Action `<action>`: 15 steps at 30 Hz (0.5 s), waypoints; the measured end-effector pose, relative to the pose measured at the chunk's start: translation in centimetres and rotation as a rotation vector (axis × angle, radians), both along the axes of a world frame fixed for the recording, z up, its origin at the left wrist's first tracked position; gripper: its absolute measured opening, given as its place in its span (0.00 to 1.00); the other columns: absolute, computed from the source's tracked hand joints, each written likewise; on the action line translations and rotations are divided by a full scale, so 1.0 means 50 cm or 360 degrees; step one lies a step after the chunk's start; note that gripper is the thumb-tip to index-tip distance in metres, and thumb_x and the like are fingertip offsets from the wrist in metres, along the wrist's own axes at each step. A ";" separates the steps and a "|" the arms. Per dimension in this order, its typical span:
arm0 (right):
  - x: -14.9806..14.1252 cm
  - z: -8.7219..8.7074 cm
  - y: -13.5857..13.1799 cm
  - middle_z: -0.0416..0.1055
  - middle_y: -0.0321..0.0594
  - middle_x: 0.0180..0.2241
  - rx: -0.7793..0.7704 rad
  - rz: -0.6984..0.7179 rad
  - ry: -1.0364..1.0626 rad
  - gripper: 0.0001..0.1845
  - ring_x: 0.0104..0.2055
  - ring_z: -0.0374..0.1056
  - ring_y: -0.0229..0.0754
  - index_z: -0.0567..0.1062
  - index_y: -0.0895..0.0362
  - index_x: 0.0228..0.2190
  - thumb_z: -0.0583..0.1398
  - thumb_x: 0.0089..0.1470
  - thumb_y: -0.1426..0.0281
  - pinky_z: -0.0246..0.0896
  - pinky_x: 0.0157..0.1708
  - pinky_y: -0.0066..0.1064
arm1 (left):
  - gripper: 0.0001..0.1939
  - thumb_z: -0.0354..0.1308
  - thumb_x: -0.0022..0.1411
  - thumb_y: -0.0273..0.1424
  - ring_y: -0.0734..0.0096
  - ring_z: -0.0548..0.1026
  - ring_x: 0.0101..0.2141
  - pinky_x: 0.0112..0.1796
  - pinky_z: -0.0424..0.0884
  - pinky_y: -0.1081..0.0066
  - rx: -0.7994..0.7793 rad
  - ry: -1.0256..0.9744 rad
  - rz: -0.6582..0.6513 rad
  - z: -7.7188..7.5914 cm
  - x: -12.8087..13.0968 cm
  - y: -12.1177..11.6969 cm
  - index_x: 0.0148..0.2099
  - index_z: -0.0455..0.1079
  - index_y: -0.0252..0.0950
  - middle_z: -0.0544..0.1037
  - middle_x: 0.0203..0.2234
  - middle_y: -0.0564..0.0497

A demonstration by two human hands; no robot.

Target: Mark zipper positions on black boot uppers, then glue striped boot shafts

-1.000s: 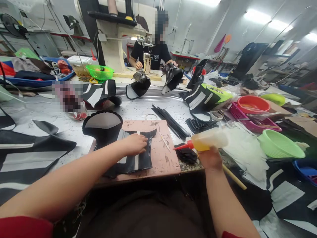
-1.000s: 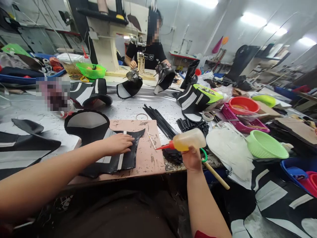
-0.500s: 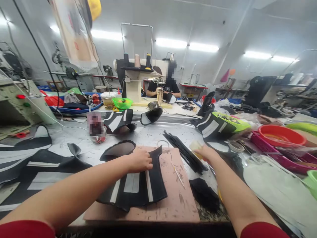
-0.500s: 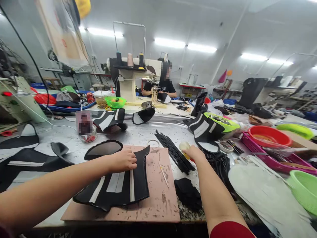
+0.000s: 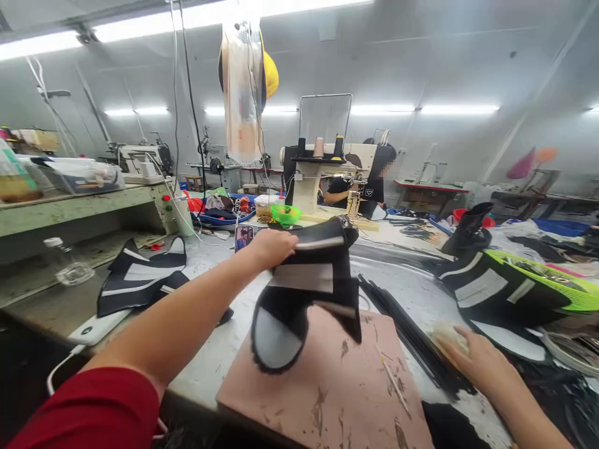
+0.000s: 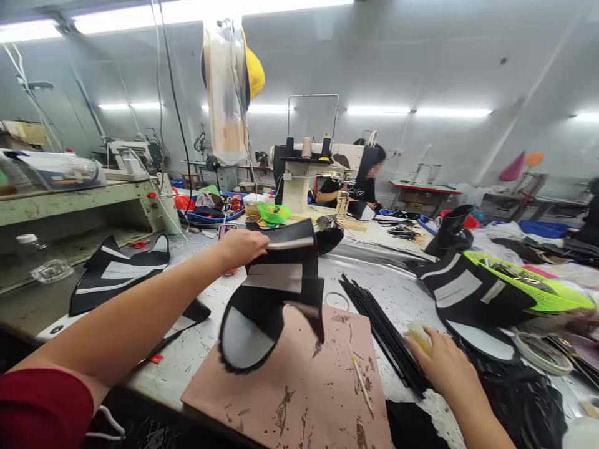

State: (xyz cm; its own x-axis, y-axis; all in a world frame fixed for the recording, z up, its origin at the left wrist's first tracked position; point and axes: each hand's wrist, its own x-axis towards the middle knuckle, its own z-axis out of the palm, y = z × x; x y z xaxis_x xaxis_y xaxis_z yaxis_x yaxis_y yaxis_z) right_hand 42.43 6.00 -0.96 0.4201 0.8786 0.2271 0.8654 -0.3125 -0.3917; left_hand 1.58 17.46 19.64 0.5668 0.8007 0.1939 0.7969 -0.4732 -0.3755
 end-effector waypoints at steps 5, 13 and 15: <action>-0.080 0.037 -0.061 0.70 0.50 0.44 0.0091 0.0145 0.0174 0.32 0.45 0.67 0.56 0.71 0.55 0.39 0.49 0.40 0.47 0.62 0.44 0.45 | 0.15 0.46 0.62 0.37 0.57 0.74 0.38 0.33 0.68 0.65 0.0029 -0.0166 0.0393 -0.021 -0.055 0.075 0.41 0.66 0.30 0.75 0.34 0.39; -0.138 -0.006 -0.153 0.74 0.45 0.40 0.0206 0.0490 0.0142 0.24 0.42 0.70 0.52 0.75 0.53 0.36 0.52 0.43 0.51 0.67 0.41 0.40 | 0.13 0.51 0.61 0.36 0.71 0.72 0.35 0.36 0.71 0.65 -0.0231 -0.0407 0.0768 -0.165 -0.077 0.154 0.43 0.66 0.31 0.72 0.36 0.48; -0.136 -0.022 -0.177 0.73 0.43 0.41 0.0150 0.0593 0.0111 0.22 0.42 0.70 0.50 0.75 0.51 0.37 0.54 0.45 0.53 0.69 0.38 0.36 | 0.13 0.51 0.61 0.35 0.71 0.72 0.35 0.35 0.71 0.65 -0.0256 -0.0505 0.0855 -0.200 -0.071 0.159 0.44 0.65 0.31 0.72 0.37 0.48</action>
State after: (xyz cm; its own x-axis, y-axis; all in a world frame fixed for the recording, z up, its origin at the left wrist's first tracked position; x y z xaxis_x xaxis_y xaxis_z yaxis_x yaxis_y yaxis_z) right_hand 35.65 -2.85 -2.08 0.0936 0.9505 0.2964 0.8830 0.0583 -0.4658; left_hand -1.98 25.41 9.62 0.0133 0.9901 0.1400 0.9992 -0.0078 -0.0399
